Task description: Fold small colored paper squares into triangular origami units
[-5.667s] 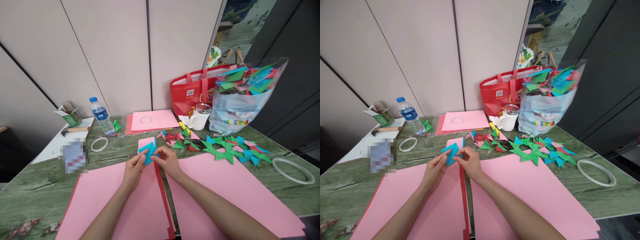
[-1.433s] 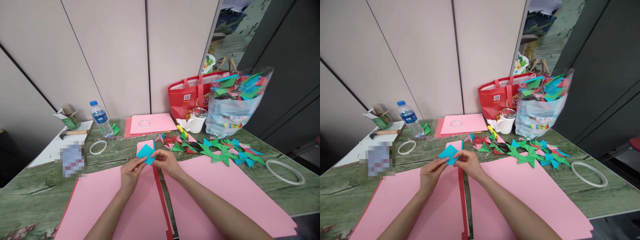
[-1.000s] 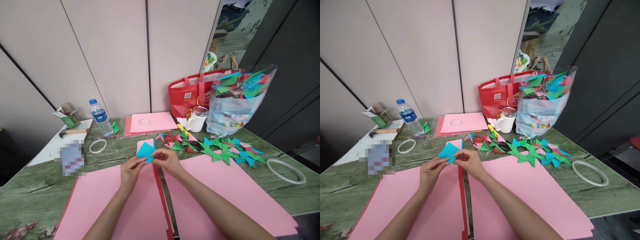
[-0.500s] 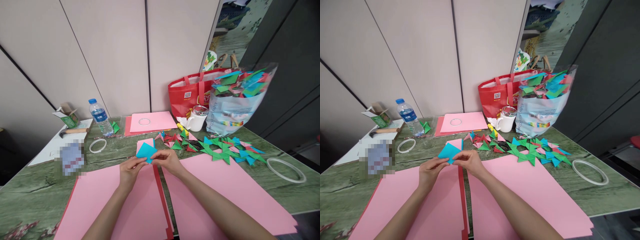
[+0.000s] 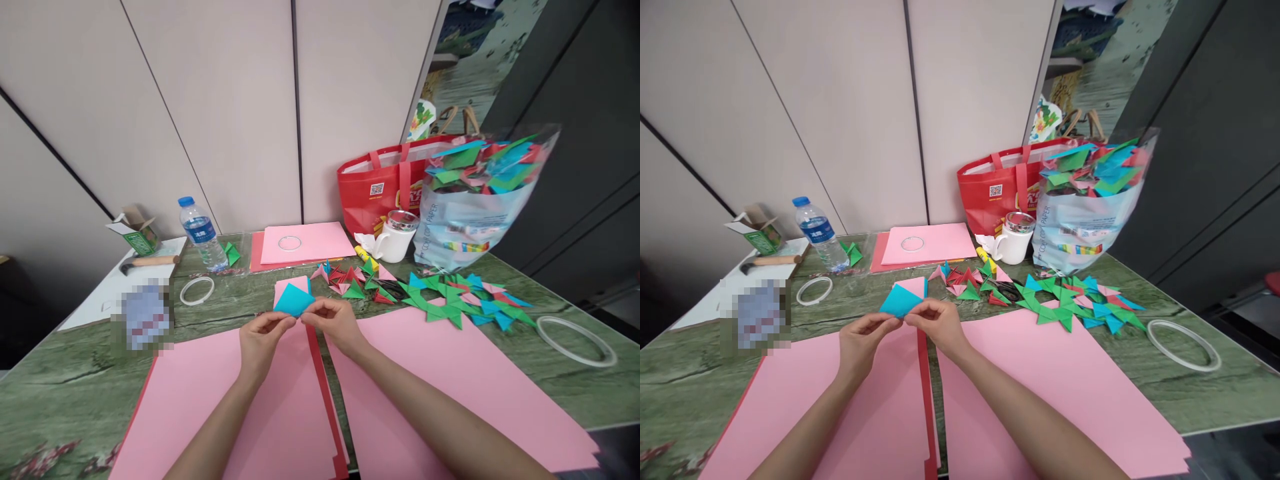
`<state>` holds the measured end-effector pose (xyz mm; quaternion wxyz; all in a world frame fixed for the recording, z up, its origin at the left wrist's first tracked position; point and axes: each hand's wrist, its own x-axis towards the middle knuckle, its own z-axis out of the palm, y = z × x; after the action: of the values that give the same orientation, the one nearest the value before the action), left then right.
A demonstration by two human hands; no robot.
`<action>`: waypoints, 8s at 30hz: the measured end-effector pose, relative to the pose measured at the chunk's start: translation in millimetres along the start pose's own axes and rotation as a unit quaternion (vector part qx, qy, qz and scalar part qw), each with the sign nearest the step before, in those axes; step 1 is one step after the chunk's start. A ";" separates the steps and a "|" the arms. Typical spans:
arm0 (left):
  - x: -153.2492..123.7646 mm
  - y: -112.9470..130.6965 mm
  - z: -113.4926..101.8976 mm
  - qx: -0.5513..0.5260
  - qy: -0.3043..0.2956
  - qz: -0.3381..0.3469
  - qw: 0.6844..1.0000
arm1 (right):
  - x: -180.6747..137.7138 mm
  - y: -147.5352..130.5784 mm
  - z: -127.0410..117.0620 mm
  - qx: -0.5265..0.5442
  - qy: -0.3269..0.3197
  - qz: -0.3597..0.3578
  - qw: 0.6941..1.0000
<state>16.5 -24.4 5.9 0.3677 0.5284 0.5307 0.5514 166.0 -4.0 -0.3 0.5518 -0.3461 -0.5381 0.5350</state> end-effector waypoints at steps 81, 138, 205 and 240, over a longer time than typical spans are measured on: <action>5.1 0.5 -1.1 -0.061 -0.078 -0.138 0.986 | -2.6 11.3 1.5 -0.093 -0.049 0.076 0.992; 11.2 -2.0 -7.7 -0.053 -0.114 -0.061 0.990 | 7.1 6.1 -12.4 -0.050 -0.075 0.047 0.995; -3.4 5.2 6.0 -0.070 -0.233 -0.213 0.946 | 3.7 10.2 -4.7 -0.014 -0.048 0.092 0.994; -2.3 1.4 4.5 -0.112 -0.205 -0.164 0.958 | 1.0 9.7 -6.9 -0.190 -0.062 -0.085 0.976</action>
<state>21.5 -26.0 6.2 0.6107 0.4915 0.4580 0.4192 170.4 0.1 -10.6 0.4851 -0.3639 -0.6904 0.3945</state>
